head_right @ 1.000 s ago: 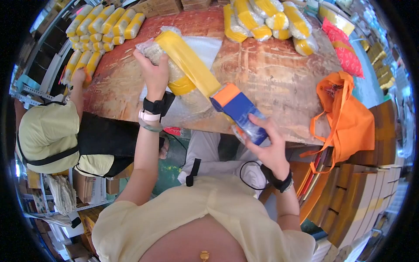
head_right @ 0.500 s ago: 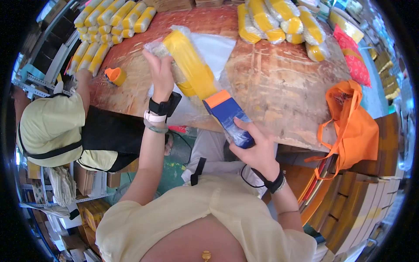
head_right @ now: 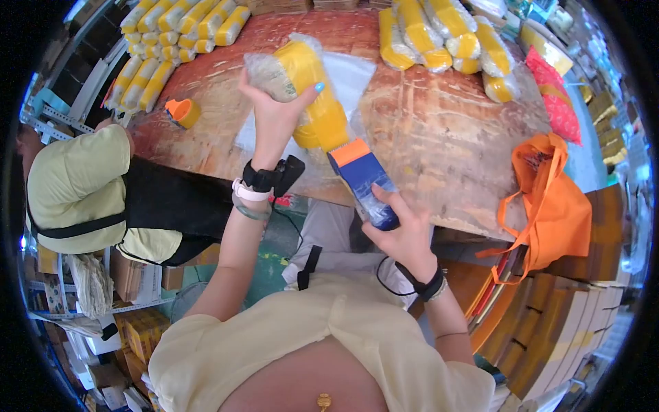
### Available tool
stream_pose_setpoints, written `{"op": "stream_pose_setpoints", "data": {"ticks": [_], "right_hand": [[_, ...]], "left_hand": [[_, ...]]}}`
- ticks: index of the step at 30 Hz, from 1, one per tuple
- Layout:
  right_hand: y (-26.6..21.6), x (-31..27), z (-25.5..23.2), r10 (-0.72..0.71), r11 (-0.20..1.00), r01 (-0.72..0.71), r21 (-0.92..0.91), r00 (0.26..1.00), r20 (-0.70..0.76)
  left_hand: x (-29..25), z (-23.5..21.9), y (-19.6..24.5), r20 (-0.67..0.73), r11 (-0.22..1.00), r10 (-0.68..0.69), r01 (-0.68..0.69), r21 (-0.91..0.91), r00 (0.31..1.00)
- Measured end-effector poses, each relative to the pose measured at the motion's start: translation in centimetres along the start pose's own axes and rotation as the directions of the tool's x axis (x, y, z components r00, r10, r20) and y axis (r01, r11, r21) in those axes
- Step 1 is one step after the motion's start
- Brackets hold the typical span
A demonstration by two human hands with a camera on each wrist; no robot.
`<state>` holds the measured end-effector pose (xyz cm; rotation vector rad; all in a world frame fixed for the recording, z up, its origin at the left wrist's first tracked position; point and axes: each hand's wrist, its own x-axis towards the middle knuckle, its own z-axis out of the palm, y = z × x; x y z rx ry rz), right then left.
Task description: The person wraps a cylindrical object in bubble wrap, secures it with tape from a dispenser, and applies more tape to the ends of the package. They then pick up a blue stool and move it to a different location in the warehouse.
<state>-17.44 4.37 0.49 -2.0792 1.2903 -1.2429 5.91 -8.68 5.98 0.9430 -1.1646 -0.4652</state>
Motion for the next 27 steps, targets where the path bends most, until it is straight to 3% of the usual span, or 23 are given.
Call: {"op": "stream_pose_setpoints", "data": {"ticks": [1, 4, 7, 10, 13, 14, 17, 18, 21, 22, 25, 26, 27], "right_hand": [[0.1, 0.0, 0.0, -0.011, 1.000, 0.011, 0.005, 1.000, -0.018], [0.2, 0.7, -1.3, 0.002, 1.000, -0.003, -0.023, 0.999, -0.043], [-0.4, 1.9, -3.4, -0.049, 0.990, 0.042, -0.134, 0.998, -0.051], [-1.9, 2.3, -6.1, -0.130, 0.978, 0.114, -0.177, 0.988, -0.082], [-2.4, 0.5, -8.1, -0.241, 0.944, 0.209, -0.257, 0.965, -0.104], [-3.2, -0.4, -9.3, -0.259, 0.939, 0.226, -0.258, 0.960, -0.103], [-3.0, -2.7, -12.5, -0.300, 0.911, 0.248, -0.330, 0.947, -0.117], [-2.4, -3.8, -13.3, -0.296, 0.868, 0.244, -0.433, 0.954, -0.056], [-1.6, -3.2, -13.9, -0.344, 0.825, 0.337, -0.454, 0.936, 0.072], [-1.1, -3.1, -14.1, -0.317, 0.860, 0.332, -0.388, 0.943, 0.102], [-1.5, -0.6, -13.6, -0.503, 0.784, 0.528, -0.326, 0.848, 0.163], [-1.3, -0.4, -13.4, -0.469, 0.794, 0.505, -0.339, 0.863, 0.186], [-0.6, 0.0, -13.4, -0.504, 0.786, 0.538, -0.304, 0.843, 0.189]], "left_hand": [[-0.3, 0.4, 0.4, 0.033, 0.994, -0.060, 0.062, -0.087, 0.998], [0.6, 1.4, 0.6, 0.030, 0.982, -0.033, 0.027, 0.186, 0.999], [1.1, 2.6, 1.2, 0.005, 0.999, 0.011, -0.012, 0.038, 1.000], [2.3, 2.9, 1.1, -0.099, 0.975, -0.048, 0.025, -0.219, 0.994], [4.1, 2.6, 1.2, -0.143, 0.789, -0.329, 0.189, -0.585, 0.933], [4.8, 2.3, 0.6, -0.130, 0.762, -0.423, 0.275, -0.586, 0.897], [5.7, 0.1, -1.0, 0.169, 0.526, -0.543, 0.490, -0.695, 0.823], [5.4, 0.0, -1.1, 0.175, 0.514, -0.586, 0.530, -0.674, 0.791], [3.4, -0.4, -0.4, 0.236, 0.418, -0.634, 0.582, -0.697, 0.737], [2.8, -0.7, -1.5, 0.266, 0.392, -0.619, 0.585, -0.710, 0.739], [0.2, -1.1, -2.0, 0.321, 0.367, -0.549, 0.568, -0.737, 0.771], [-0.3, -1.2, -2.3, 0.323, 0.419, -0.528, 0.572, -0.705, 0.785], [-1.1, -1.4, -2.8, 0.392, 0.323, -0.521, 0.600, -0.732, 0.759]]}}
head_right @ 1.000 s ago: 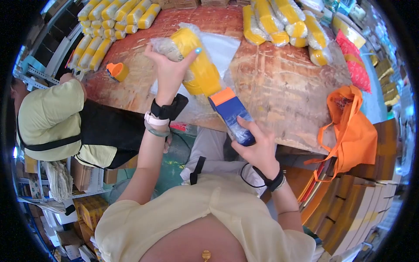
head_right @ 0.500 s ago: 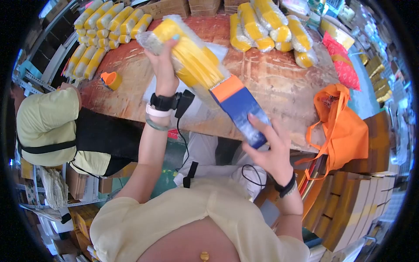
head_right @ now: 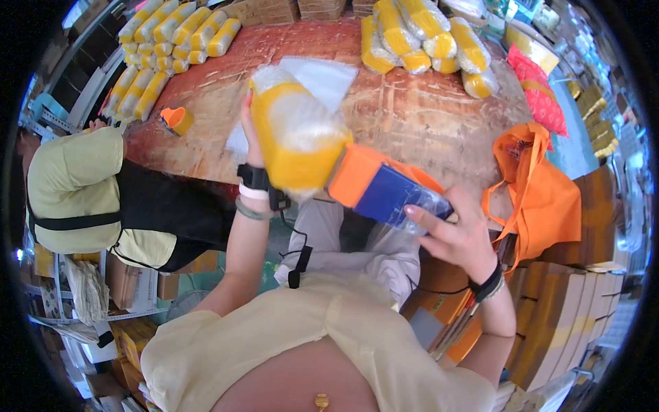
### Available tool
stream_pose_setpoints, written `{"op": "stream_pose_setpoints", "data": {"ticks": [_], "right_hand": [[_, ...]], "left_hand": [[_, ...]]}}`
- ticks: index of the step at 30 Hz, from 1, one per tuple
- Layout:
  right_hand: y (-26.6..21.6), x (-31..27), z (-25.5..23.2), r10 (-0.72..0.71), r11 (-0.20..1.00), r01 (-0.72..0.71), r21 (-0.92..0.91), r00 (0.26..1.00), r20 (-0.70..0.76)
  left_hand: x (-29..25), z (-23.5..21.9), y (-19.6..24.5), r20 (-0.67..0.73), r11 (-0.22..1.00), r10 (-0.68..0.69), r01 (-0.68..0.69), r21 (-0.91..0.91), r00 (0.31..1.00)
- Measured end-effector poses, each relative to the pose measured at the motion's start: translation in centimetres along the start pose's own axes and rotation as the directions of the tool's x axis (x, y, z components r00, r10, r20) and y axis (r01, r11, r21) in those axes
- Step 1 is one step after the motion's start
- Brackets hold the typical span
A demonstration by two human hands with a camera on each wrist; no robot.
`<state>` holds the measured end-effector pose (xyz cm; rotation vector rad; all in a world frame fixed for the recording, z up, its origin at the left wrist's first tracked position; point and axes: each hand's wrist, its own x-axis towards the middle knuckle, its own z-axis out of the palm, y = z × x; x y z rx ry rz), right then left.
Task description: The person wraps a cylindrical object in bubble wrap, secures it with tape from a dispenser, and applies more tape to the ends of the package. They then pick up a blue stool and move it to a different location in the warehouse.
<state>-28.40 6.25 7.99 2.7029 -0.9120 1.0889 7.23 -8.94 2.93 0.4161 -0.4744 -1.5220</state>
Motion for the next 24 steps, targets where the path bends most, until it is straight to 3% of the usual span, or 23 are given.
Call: {"op": "stream_pose_setpoints", "data": {"ticks": [2, 3, 7, 11, 14, 15, 16, 18, 19, 20, 21, 22, 23, 24], "right_hand": [[1.7, 0.4, 0.4, -0.085, 0.994, 0.086, 0.061, 0.996, -0.018], [2.0, 1.2, 0.1, -0.229, 0.973, 0.230, 0.021, 0.973, -0.022], [0.9, 1.2, -0.9, -0.015, 0.987, 0.012, 0.159, 1.000, 0.020], [1.1, 2.2, -2.1, -0.082, 0.963, 0.091, 0.252, 0.996, -0.048], [3.0, 3.2, -3.3, -0.163, 0.957, 0.210, 0.199, 0.960, -0.228], [3.4, 3.0, -3.0, -0.031, 0.979, 0.095, 0.182, 0.945, -0.325], [3.9, 3.3, -3.3, 0.030, 0.975, 0.035, 0.218, 0.956, -0.291], [5.6, 4.2, -4.0, 0.150, 0.955, -0.086, 0.283, 0.965, -0.214], [5.9, 5.1, -4.3, 0.184, 0.961, -0.149, 0.233, 0.974, -0.134], [6.2, 6.0, -4.5, 0.221, 0.962, -0.207, 0.178, 0.973, -0.060], [7.2, 5.6, -4.1, 0.356, 0.918, -0.349, 0.187, 0.934, -0.001], [7.8, 5.8, -3.8, 0.388, 0.888, -0.373, 0.269, 0.922, -0.004], [8.5, 6.2, -3.6, 0.418, 0.853, -0.389, 0.349, 0.908, -0.011], [9.1, 6.3, -3.4, 0.451, 0.810, -0.402, 0.428, 0.892, -0.015]], "left_hand": [[-1.2, -1.1, -1.1, 0.067, 0.990, -0.077, 0.084, -0.115, 0.995], [-2.2, -1.2, -1.6, 0.091, 0.984, -0.095, 0.107, -0.144, 0.991], [-7.3, 0.1, -3.7, 0.197, 0.950, -0.138, 0.186, -0.252, 0.971], [-10.5, 2.6, -6.9, 0.281, 0.879, -0.163, 0.269, -0.394, 0.946], [-9.5, 4.8, -11.3, 0.282, 0.694, -0.287, 0.402, -0.598, 0.915], [-8.9, 5.4, -12.6, 0.280, 0.579, -0.404, 0.481, -0.659, 0.871], [-7.9, 5.3, -13.5, 0.311, 0.393, -0.572, 0.587, -0.708, 0.759], [-5.9, 5.1, -15.3, 0.379, -0.032, -0.813, 0.617, -0.787, 0.442], [-5.4, 4.9, -15.6, 0.407, -0.066, -0.823, 0.644, -0.762, 0.397], [-5.1, 4.5, -16.0, 0.408, 0.029, -0.818, 0.738, -0.675, 0.406], [-4.8, 3.9, -16.2, 0.406, 0.127, -0.816, 0.812, -0.569, 0.412], [-4.6, 3.5, -16.0, 0.404, 0.222, -0.815, 0.867, -0.447, 0.417], [-4.7, 4.1, -14.1, 0.249, 0.384, -0.872, 0.905, -0.186, 0.421], [-5.3, 5.3, -10.9, 0.089, 0.465, -0.885, 0.879, 0.110, 0.457]]}}
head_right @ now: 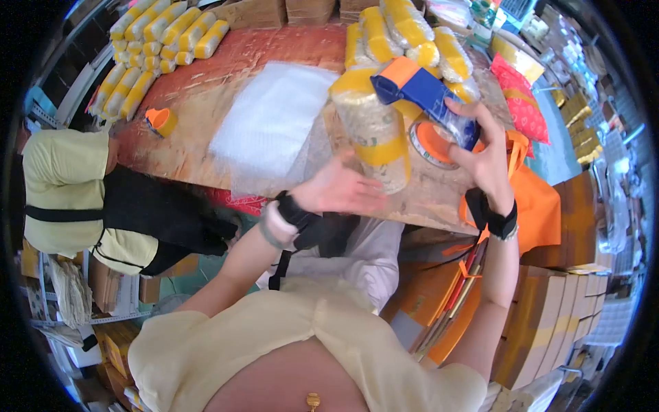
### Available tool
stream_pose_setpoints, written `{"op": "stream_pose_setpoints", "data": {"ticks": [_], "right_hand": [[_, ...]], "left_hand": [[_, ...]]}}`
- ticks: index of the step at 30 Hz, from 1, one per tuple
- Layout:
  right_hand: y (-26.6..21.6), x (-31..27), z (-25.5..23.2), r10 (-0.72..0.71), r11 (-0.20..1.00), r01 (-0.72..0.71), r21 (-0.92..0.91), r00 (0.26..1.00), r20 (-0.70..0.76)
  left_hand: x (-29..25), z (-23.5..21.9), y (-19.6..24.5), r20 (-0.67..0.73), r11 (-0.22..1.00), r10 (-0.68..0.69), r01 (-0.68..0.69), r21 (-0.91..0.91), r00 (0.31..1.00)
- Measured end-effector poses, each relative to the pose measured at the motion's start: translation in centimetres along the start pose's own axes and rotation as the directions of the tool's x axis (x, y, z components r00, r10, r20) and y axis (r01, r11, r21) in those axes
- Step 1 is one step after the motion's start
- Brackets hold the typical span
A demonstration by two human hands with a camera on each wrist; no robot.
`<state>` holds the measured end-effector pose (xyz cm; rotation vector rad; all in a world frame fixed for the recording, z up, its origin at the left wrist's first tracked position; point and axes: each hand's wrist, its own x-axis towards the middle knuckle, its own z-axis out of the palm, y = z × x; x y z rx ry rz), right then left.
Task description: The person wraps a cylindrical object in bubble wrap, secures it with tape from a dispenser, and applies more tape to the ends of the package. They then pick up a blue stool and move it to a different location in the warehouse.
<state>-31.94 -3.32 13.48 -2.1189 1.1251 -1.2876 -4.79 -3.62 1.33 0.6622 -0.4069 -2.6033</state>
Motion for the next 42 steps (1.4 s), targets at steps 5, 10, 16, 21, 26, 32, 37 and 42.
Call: {"op": "stream_pose_setpoints", "data": {"ticks": [5, 10, 16, 21, 26, 32, 37, 42], "right_hand": [[1.0, -0.2, -0.5, 0.013, 0.997, -0.013, 0.072, 1.000, 0.002], [0.5, -1.2, -0.2, 0.028, 0.999, -0.029, 0.041, 0.999, 0.034], [0.5, -3.9, -1.8, 0.012, 1.000, -0.012, -0.018, 0.999, -0.030], [0.9, -6.7, -2.8, 0.093, 0.993, -0.096, -0.069, 0.995, -0.044], [2.9, -11.2, -2.0, 0.218, 0.946, -0.194, 0.258, 0.974, -0.066], [3.3, -10.5, 0.3, 0.111, 0.989, -0.117, -0.094, 0.992, -0.067], [1.6, -10.7, 0.6, -0.021, 0.945, 0.013, -0.326, 1.000, -0.020], [3.0, -11.3, 0.8, 0.096, 0.991, -0.102, -0.084, 0.992, -0.081]], "left_hand": [[-4.9, 5.4, 5.2, 0.369, -0.369, 0.930, -0.008, 0.929, -0.010], [1.8, 7.0, 12.8, 0.486, -0.290, 0.812, -0.501, 0.816, 0.322], [2.6, 9.6, 11.1, 0.379, -0.347, 0.738, -0.168, 0.923, 0.558], [3.3, 9.0, 10.9, 0.428, -0.394, 0.744, -0.181, 0.901, 0.512], [1.9, 8.0, 11.7, 0.384, -0.285, 0.764, -0.262, 0.922, 0.519], [1.9, 9.2, 10.8, 0.585, -0.617, 0.660, -0.103, 0.780, 0.472], [0.2, 11.2, 8.4, 0.482, -0.642, 0.666, 0.109, 0.759, 0.569], [1.5, 10.4, 6.5, 0.584, -0.700, 0.700, 0.231, 0.676, 0.411]]}}
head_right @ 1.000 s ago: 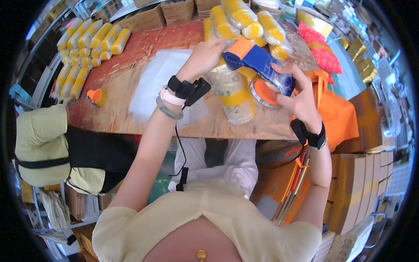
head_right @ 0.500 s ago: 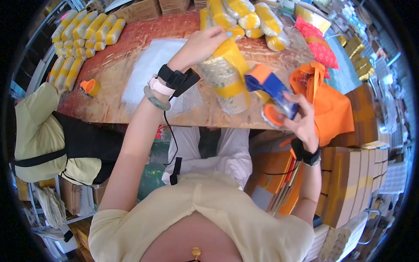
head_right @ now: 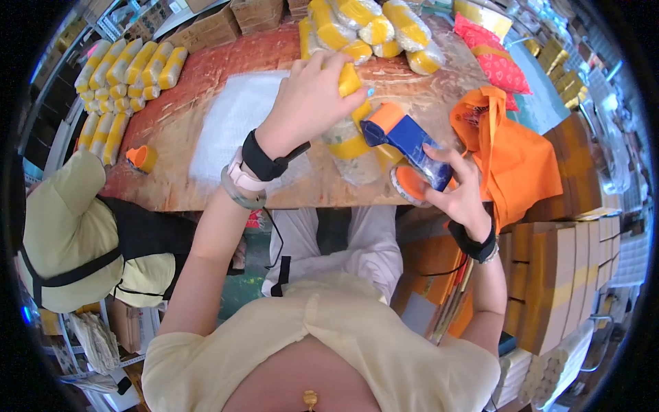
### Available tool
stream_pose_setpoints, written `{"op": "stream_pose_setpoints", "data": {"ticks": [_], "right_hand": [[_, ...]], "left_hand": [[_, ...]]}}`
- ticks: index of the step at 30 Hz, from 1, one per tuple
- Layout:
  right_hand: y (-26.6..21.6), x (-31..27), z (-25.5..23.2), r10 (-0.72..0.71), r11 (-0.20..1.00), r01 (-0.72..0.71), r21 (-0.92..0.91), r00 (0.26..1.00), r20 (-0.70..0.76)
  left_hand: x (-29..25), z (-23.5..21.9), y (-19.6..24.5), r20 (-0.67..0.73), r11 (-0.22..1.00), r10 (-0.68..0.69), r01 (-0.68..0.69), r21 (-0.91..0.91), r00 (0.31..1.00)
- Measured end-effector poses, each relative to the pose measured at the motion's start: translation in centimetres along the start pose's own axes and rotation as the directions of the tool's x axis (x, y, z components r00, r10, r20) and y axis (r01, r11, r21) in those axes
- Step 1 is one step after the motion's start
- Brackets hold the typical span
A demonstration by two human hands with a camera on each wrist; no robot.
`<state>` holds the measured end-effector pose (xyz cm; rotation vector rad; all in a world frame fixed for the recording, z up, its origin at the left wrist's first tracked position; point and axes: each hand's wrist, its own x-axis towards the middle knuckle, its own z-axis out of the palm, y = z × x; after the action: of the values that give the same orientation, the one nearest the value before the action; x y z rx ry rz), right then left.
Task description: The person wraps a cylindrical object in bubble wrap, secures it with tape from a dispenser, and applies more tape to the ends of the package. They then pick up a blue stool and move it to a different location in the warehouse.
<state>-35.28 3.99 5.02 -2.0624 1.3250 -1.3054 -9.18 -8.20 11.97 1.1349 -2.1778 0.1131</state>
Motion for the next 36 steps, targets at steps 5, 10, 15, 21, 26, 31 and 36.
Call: {"op": "stream_pose_setpoints", "data": {"ticks": [5, 10, 15, 21, 26, 31, 36], "right_hand": [[-1.0, 1.4, -2.4, 0.421, 0.729, -0.455, 0.511, 0.887, 0.190], [-2.7, 4.2, -3.9, 0.693, 0.527, -0.572, 0.628, 0.717, 0.071], [-3.8, 6.7, -8.3, 0.517, 0.726, -0.626, 0.285, 0.770, 0.374], [-1.2, 8.4, -12.9, 0.102, 0.981, -0.155, 0.116, 0.923, 0.371], [1.7, 11.4, -16.2, 0.080, 0.991, -0.131, 0.028, 0.742, 0.666], [-4.1, 12.8, -13.4, -0.002, 0.994, 0.073, -0.083, 0.762, 0.648], [-15.8, 12.7, -9.5, 0.544, 0.783, -0.321, -0.533, 0.769, 0.336]], "left_hand": [[-0.1, 0.0, 0.3, 0.009, 1.000, 0.023, -0.023, 0.010, 1.000], [-0.4, 0.1, 1.2, -0.020, 0.995, 0.099, -0.099, 0.010, 0.995], [0.1, 0.1, 1.2, 0.001, 0.993, 0.117, -0.117, 0.027, 0.993], [0.6, 0.2, 1.4, 0.066, 0.990, 0.137, -0.135, -0.028, 0.988], [0.1, 0.2, 2.5, 0.045, 0.967, 0.252, -0.249, -0.055, 0.967], [0.6, 0.4, 2.4, 0.045, 0.948, 0.311, -0.307, -0.087, 0.949], [1.6, 1.1, 2.1, 0.102, 0.965, 0.254, -0.246, -0.091, 0.962]]}}
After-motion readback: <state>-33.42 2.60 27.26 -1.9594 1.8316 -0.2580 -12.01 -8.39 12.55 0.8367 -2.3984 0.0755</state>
